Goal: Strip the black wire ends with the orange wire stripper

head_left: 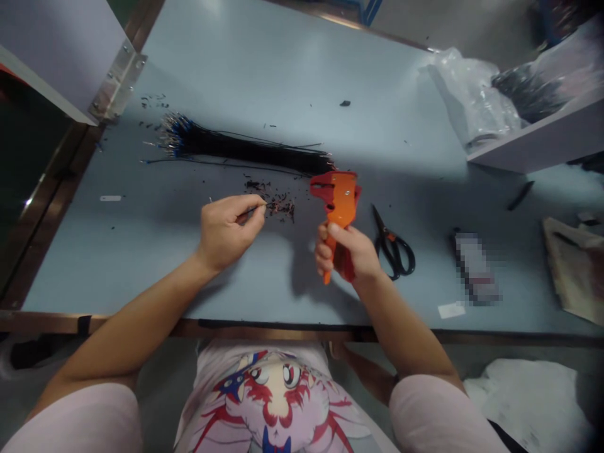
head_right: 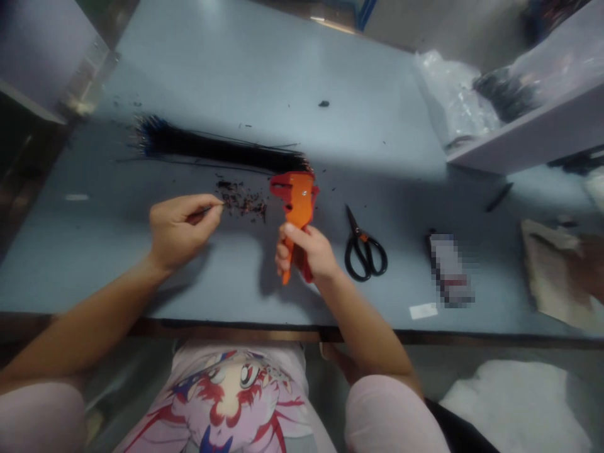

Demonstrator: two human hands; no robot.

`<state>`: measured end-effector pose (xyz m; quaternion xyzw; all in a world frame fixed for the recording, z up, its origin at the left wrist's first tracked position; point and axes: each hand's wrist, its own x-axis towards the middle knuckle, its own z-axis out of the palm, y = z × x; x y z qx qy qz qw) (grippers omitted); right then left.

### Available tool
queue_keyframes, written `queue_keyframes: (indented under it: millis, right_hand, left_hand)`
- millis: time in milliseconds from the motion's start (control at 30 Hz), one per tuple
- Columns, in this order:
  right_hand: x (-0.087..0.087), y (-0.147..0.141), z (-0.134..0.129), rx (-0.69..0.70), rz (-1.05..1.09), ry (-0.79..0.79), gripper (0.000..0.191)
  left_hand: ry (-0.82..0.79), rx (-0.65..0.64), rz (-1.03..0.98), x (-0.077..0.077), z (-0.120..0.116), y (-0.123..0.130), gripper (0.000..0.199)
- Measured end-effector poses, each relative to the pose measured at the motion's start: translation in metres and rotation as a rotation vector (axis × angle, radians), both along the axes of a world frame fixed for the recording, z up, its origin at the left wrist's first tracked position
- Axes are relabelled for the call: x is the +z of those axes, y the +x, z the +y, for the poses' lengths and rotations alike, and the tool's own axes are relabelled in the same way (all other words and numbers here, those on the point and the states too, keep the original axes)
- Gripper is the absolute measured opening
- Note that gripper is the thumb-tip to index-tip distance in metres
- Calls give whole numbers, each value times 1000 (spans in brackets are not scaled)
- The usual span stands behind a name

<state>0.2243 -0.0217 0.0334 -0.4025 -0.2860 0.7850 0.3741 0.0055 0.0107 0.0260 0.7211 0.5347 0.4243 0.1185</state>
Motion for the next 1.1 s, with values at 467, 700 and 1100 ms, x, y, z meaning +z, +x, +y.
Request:
queue_keyframes:
  millis: [467, 700, 1100]
  right_hand:
    - [-2, 0, -2, 182, -122, 121, 31]
    - [-1, -1, -5, 206, -88, 86, 29]
    - [-4, -6, -10, 314, 24, 51, 32]
  left_hand:
    - [4, -17, -32, -3, 1, 1, 12]
    - [24, -16, -4, -3, 0, 1, 12]
    - [5, -88, -46, -4, -4, 5, 10]
